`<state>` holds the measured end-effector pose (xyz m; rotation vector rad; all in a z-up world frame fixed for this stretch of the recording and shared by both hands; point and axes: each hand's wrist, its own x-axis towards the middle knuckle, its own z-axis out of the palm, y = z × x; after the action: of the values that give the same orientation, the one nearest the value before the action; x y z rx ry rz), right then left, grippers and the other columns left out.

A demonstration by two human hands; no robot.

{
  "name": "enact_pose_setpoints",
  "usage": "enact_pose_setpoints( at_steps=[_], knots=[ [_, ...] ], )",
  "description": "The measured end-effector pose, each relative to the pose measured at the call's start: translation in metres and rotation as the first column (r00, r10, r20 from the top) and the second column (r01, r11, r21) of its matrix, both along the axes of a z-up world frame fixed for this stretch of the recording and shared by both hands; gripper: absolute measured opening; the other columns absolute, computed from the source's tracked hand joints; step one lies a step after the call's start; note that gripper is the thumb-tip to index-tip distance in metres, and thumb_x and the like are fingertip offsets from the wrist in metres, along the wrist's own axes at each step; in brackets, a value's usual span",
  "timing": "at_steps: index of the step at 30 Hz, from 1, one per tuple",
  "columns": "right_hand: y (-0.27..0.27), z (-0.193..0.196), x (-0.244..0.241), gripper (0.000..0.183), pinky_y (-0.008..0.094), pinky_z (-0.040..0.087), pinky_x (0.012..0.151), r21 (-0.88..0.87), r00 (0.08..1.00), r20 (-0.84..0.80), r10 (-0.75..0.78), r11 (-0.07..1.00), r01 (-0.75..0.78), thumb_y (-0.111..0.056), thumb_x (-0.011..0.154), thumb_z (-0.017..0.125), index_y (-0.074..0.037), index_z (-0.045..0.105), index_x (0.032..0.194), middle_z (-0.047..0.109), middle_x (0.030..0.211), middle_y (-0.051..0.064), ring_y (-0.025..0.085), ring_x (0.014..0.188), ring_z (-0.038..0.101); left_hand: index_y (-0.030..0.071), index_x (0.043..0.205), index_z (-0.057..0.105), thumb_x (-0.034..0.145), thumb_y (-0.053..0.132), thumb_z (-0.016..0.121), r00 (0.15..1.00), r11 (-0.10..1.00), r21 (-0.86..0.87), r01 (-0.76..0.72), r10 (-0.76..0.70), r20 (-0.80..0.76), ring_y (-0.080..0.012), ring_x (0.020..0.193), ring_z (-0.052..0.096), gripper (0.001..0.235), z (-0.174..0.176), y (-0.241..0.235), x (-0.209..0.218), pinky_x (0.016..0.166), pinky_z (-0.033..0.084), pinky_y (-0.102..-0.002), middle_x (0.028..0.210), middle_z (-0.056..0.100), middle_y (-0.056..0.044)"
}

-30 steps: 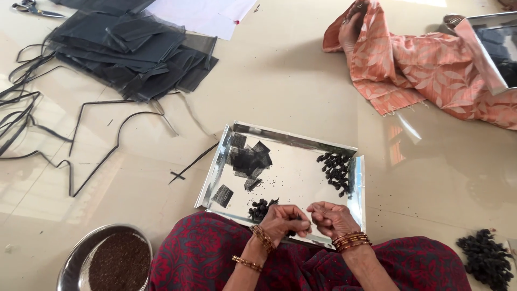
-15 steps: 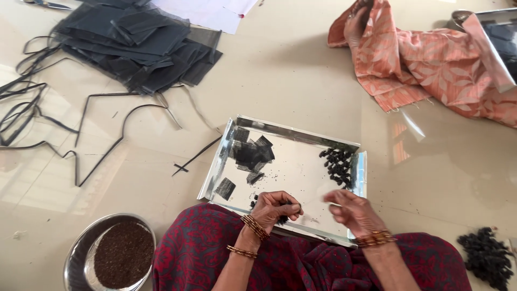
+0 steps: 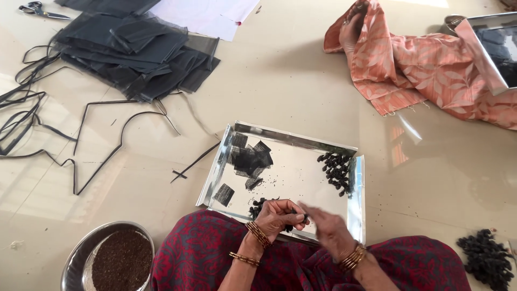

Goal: The recorder is sitting on the floor and manually arranging small black mesh pieces into bundles from a metal tray.

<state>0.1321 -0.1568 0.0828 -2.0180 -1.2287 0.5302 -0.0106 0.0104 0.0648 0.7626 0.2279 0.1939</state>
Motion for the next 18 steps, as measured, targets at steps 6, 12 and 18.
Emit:
enact_pose_setpoints(
  at_steps=[6,12,18],
  knots=[
    [-0.005,0.009,-0.014,0.085,0.033,0.064,0.066,-0.003,0.882,0.446,0.152,0.986,-0.168,0.017,0.071,0.057,-0.017,0.05,0.148,0.073,0.12,0.01,0.025,0.086,0.076,-0.005,0.093,0.074,0.086,0.003,0.08,0.997,0.997,0.017,0.071,-0.071,0.027,-0.018,0.071,0.073,0.012,0.002,-0.001,-0.004,0.069,0.062,-0.029,0.084,0.076,-0.016],
    [-0.011,0.019,-0.013,0.095,0.035,0.063,0.06,0.06,0.865,0.451,0.218,0.96,-0.273,0.018,0.064,0.061,-0.018,0.045,0.151,0.07,0.127,0.012,0.029,0.085,0.076,-0.007,0.092,0.071,0.085,-0.003,0.081,0.995,0.996,-0.021,0.087,-0.086,0.046,-0.0196,0.07,0.074,0.013,-0.011,0.001,-0.002,0.068,0.062,-0.031,0.083,0.076,-0.017],
    [-0.015,0.01,0.001,0.093,0.035,0.063,0.059,0.008,0.83,0.468,0.304,0.938,-0.348,0.018,0.071,0.06,-0.02,0.041,0.154,0.068,0.131,0.015,0.029,0.082,0.076,-0.004,0.101,0.073,0.083,-0.005,0.078,0.99,0.986,-0.091,0.141,-0.138,0.039,-0.0169,0.074,0.075,0.018,0.01,0.001,-0.007,0.071,0.063,-0.03,0.09,0.076,-0.014]
  ],
)
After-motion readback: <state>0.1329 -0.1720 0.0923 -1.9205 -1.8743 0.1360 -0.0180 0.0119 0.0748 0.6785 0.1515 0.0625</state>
